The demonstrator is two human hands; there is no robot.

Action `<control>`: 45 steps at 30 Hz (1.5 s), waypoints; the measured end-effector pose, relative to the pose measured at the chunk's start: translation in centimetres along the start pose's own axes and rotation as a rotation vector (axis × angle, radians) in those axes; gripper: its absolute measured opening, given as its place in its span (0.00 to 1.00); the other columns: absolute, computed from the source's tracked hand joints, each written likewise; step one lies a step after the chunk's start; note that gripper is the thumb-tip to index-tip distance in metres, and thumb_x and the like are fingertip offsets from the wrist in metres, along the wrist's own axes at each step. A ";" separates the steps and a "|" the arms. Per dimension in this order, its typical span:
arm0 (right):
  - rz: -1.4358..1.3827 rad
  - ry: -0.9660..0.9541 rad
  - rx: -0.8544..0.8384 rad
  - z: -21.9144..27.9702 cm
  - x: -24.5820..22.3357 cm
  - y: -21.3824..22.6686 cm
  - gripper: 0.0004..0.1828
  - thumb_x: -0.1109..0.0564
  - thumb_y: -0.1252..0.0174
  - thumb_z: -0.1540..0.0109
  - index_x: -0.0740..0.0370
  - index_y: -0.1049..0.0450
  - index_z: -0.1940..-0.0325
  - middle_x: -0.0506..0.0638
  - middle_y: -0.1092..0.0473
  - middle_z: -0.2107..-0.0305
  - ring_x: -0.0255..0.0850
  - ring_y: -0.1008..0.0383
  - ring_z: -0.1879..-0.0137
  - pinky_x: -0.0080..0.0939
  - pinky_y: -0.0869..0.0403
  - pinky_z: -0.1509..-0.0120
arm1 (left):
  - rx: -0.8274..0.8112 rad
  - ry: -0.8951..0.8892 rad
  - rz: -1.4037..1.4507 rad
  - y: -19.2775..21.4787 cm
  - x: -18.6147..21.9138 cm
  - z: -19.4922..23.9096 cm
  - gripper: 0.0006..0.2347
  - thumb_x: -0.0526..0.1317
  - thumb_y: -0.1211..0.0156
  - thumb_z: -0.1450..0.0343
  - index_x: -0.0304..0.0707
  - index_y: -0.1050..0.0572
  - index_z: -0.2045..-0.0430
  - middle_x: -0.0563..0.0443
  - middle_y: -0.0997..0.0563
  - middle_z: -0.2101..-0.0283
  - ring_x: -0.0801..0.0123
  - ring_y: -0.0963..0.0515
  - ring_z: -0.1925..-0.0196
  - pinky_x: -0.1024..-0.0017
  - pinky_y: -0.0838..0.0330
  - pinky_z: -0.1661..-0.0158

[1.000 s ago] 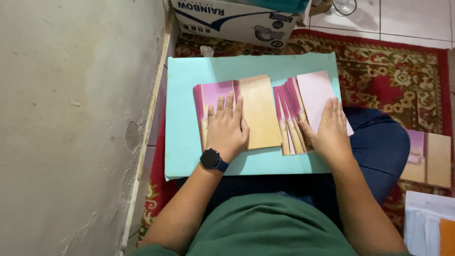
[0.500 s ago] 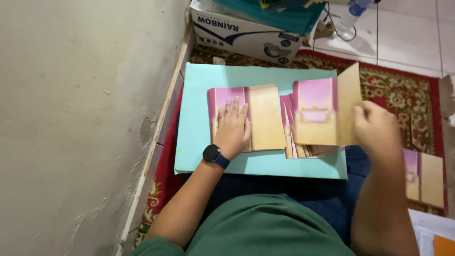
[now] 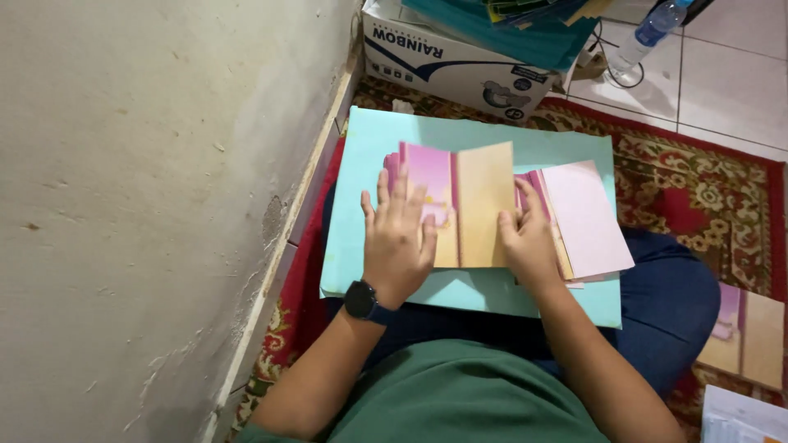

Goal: A person is sitting on the floor, carefully sorting and arranging stacks of printed cards on a blue board.

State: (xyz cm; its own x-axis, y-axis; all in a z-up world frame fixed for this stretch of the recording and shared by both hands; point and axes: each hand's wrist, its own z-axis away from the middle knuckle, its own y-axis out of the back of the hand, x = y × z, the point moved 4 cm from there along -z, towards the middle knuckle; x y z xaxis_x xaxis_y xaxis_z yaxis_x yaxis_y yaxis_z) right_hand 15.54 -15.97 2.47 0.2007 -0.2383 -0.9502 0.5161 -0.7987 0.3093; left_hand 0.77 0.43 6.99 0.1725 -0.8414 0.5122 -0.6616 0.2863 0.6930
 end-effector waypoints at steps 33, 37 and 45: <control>0.909 0.472 -0.271 -0.6 2.2 -2.7 0.27 0.49 0.51 0.35 0.62 0.42 0.34 0.64 0.41 0.31 0.61 0.41 0.26 0.56 0.46 0.20 | -0.335 -0.100 -0.379 -18.1 -6.6 -6.1 0.29 0.52 0.59 0.24 0.32 0.45 0.30 0.36 0.44 0.26 0.45 0.50 0.23 0.45 0.61 0.29; 0.928 0.442 -0.289 -1.0 3.7 -2.5 0.29 0.47 0.52 0.35 0.57 0.43 0.32 0.58 0.44 0.29 0.56 0.44 0.24 0.52 0.47 0.20 | -0.250 -0.176 -0.387 -15.2 -4.4 -2.6 0.29 0.52 0.54 0.26 0.32 0.41 0.32 0.37 0.41 0.27 0.49 0.46 0.24 0.47 0.56 0.30; 0.955 0.507 -0.240 -1.1 4.1 -2.7 0.29 0.47 0.51 0.37 0.58 0.43 0.33 0.58 0.42 0.30 0.55 0.44 0.24 0.50 0.48 0.19 | -0.457 -0.207 -0.290 -9.2 -0.2 4.8 0.27 0.46 0.60 0.24 0.34 0.45 0.29 0.41 0.46 0.24 0.50 0.46 0.24 0.49 0.55 0.30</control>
State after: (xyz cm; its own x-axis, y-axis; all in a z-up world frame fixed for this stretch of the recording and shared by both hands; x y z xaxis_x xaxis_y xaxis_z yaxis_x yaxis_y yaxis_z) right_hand 15.88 -14.23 -2.22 0.8918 -0.4014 -0.2087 0.1046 -0.2659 0.9583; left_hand 3.37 -4.24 -1.92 0.1228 -0.9739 0.1911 -0.2187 0.1612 0.9624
